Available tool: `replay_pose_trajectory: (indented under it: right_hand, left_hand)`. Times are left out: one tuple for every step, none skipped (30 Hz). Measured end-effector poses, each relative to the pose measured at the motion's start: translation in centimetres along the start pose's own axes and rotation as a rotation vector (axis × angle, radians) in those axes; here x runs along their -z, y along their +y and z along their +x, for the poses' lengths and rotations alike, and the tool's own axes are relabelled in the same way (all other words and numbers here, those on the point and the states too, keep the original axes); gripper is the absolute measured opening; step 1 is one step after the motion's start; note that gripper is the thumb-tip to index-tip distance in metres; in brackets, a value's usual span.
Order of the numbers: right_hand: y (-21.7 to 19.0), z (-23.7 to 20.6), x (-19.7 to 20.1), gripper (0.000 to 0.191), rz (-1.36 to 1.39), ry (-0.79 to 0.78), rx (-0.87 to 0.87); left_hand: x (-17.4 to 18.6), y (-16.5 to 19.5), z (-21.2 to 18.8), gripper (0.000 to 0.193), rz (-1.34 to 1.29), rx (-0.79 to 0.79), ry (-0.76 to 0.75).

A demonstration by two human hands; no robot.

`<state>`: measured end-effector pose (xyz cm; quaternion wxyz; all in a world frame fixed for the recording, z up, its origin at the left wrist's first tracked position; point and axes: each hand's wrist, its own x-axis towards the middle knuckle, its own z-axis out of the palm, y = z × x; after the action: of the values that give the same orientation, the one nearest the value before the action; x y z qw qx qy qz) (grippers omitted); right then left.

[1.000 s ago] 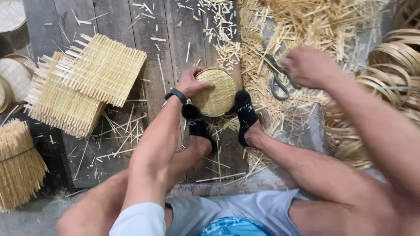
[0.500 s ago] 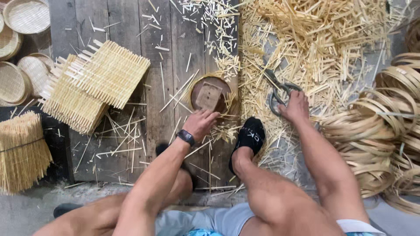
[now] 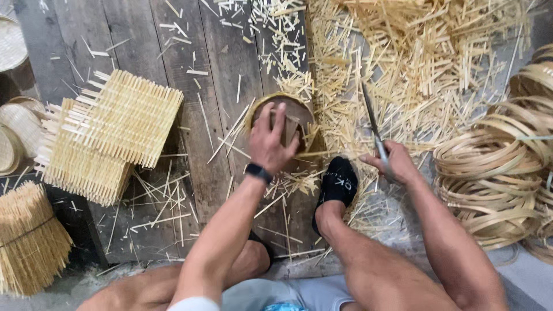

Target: The person sits on the floor and repeatedly assembles small round bamboo trays by placing a circular bamboo frame over a square woven mat, then uses shears to trim the excess mat around the frame. Finished trays are set aside.

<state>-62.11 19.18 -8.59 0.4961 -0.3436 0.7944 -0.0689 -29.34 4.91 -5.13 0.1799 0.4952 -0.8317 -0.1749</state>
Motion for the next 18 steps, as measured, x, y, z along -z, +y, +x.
replay_pose_trajectory:
  right_hand:
    - [-0.1, -0.9, -1.0, 0.052, -0.012, 0.001, -0.055]
    - [-0.5, -1.3, -1.5, 0.052, -0.024, 0.013, -0.104]
    - [-1.1, -1.6, -1.7, 0.053, -0.095, 0.058, 0.052]
    - [-1.5, -2.3, -2.2, 0.053, -0.162, 0.088, 0.199]
    - [-2.3, -2.5, -2.4, 0.053, -0.230, 0.124, 0.358]
    - [-3.2, -2.5, -2.5, 0.059, -0.289, 0.178, 0.421]
    - [-4.2, -2.5, -2.7, 0.066, -0.347, 0.229, 0.481]
    - [-5.2, -2.4, -3.0, 0.072, -0.403, 0.279, 0.541]
    - [-6.3, -2.2, -3.4, 0.072, -0.460, 0.313, 0.538]
    - [-7.4, -1.7, -3.7, 0.072, -0.519, 0.345, 0.536]
    - [-8.2, -1.3, -4.0, 0.072, -0.581, 0.376, 0.533]
    - [-9.0, -0.8, -4.1, 0.066, -0.660, 0.322, 0.445]
    - [-9.5, -0.3, -4.1, 0.060, -0.736, 0.266, 0.355]
    - [-9.7, 0.0, -3.9, 0.055, -0.807, 0.206, 0.263]
    - [-9.8, 0.3, -3.5, 0.050, -0.820, 0.200, 0.279]
    - [-9.6, 0.6, -3.0, 0.046, -0.834, 0.199, 0.298]
    - [-9.3, 0.9, -2.4, 0.041, -0.847, 0.201, 0.316]
    - [-9.0, 1.1, -2.0, 0.037, -0.847, 0.230, 0.358]
  left_hand:
    - [-0.3, -0.4, 0.2, 0.095, 0.033, 0.020, -0.047]
    - [-0.4, -0.8, 0.2, 0.096, 0.010, 0.004, -0.037]
    - [-0.7, -1.0, 0.5, 0.097, -0.012, -0.009, -0.029]
    - [-0.7, -1.2, 0.2, 0.097, -0.033, -0.017, -0.036]
    - [-0.8, -1.2, 0.1, 0.106, -0.054, 0.009, 0.001]
    - [-0.9, -1.1, -0.1, 0.114, -0.075, 0.032, 0.044]
    - [-1.0, -0.8, -0.3, 0.124, -0.096, 0.055, 0.084]
    - [-1.1, -0.4, -0.7, 0.116, -0.151, 0.130, 0.099]
    - [-1.3, 0.1, -1.2, 0.108, -0.206, 0.205, 0.108]
    - [-1.4, 0.4, -1.6, 0.101, -0.263, 0.284, 0.119]
    - [-1.4, 0.5, -2.0, 0.102, -0.273, 0.264, 0.096]
    - [-1.5, 0.5, -2.1, 0.104, -0.285, 0.242, 0.076]
    - [-1.5, 0.3, -2.3, 0.106, -0.296, 0.220, 0.054]
    - [-1.5, 0.1, -2.4, 0.106, -0.305, 0.214, 0.042]
    - [-1.4, -0.3, -2.5, 0.106, -0.313, 0.208, 0.032]
    - [-1.3, -0.6, -2.4, 0.106, -0.322, 0.200, 0.026]
    - [-1.1, -0.9, -2.2, 0.106, -0.331, 0.178, 0.009]
    - [-0.9, -1.2, -2.2, 0.106, -0.341, 0.158, -0.014]
